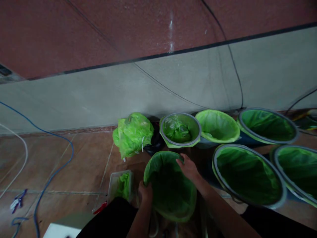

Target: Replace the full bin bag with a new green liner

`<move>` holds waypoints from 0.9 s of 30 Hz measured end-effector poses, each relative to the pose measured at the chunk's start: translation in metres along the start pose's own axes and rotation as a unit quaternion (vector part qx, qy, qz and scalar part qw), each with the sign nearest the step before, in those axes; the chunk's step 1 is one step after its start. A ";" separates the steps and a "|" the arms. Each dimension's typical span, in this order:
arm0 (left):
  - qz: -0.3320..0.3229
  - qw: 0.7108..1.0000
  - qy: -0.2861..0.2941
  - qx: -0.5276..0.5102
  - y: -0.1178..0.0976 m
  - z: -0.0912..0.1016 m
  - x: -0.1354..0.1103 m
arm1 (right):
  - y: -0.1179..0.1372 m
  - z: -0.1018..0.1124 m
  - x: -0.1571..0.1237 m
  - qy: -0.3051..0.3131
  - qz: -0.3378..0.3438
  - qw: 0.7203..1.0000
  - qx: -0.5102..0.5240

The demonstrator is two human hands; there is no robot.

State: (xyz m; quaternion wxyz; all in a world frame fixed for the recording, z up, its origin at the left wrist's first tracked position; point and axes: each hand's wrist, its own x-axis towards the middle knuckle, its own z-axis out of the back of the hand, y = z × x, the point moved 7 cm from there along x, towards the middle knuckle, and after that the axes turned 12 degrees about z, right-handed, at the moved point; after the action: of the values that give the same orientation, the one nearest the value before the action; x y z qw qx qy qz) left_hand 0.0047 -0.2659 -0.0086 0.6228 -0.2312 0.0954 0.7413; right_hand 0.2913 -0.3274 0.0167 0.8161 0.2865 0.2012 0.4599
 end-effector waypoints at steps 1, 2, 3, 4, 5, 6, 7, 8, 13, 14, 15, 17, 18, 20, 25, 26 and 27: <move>0.047 0.998 -0.011 -0.036 0.007 -0.002 -0.007 | -0.001 0.003 0.002 -0.007 0.000 1.000 -0.005; 0.079 0.994 -0.028 -0.067 0.009 0.000 -0.012 | -0.001 0.006 0.005 -0.015 0.001 1.000 -0.010; 0.092 0.990 -0.053 -0.092 0.008 0.007 -0.015 | -0.002 0.010 0.007 -0.021 0.004 1.000 -0.014; 0.074 0.989 -0.076 -0.106 0.000 0.017 -0.015 | -0.003 0.013 0.011 -0.025 0.008 1.000 -0.016; 0.037 0.988 -0.092 -0.115 -0.012 0.030 -0.012 | -0.004 0.016 0.014 -0.028 0.015 0.999 -0.018; 0.002 0.988 -0.095 -0.119 -0.026 0.042 -0.008 | -0.004 0.018 0.017 -0.029 0.025 0.999 -0.018; -0.031 0.989 -0.089 -0.113 -0.041 0.054 -0.001 | -0.004 0.019 0.021 -0.029 0.036 0.999 -0.018; -0.061 0.990 -0.081 -0.098 -0.056 0.063 0.006 | -0.003 0.019 0.024 -0.028 0.046 0.998 -0.015; -0.150 0.988 -0.015 0.021 -0.107 0.076 0.024 | -0.005 0.016 0.031 -0.035 0.056 0.996 0.053; -0.150 0.988 -0.015 0.045 -0.108 0.074 0.024 | -0.005 0.016 0.030 -0.044 0.056 0.996 0.063; -0.150 0.986 -0.022 0.066 -0.108 0.073 0.023 | -0.005 0.017 0.030 -0.052 0.059 0.995 0.067; -0.163 0.981 -0.044 0.098 -0.106 0.071 0.020 | -0.005 0.019 0.027 -0.060 0.075 0.994 0.060; -0.179 0.976 -0.050 0.111 -0.105 0.069 0.018 | -0.005 0.019 0.026 -0.059 0.087 0.993 0.055; -0.228 0.962 -0.049 0.139 -0.105 0.065 0.014 | -0.005 0.019 0.023 -0.057 0.112 0.991 0.041; -0.315 0.923 -0.024 0.220 -0.107 0.056 0.004 | -0.001 0.018 0.012 -0.014 0.169 0.984 -0.055; -0.318 0.920 -0.020 0.228 -0.107 0.057 0.002 | 0.002 0.017 0.011 0.002 0.180 0.981 -0.074; -0.322 0.919 -0.017 0.226 -0.107 0.059 -0.001 | 0.004 0.018 0.010 0.010 0.188 0.979 -0.085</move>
State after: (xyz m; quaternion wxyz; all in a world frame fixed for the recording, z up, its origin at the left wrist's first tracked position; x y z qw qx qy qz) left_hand 0.0950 -0.2192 0.0586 0.8651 -0.0895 0.1703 0.4631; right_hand 0.3040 -0.3221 0.0321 0.7344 0.2441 0.1127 0.6232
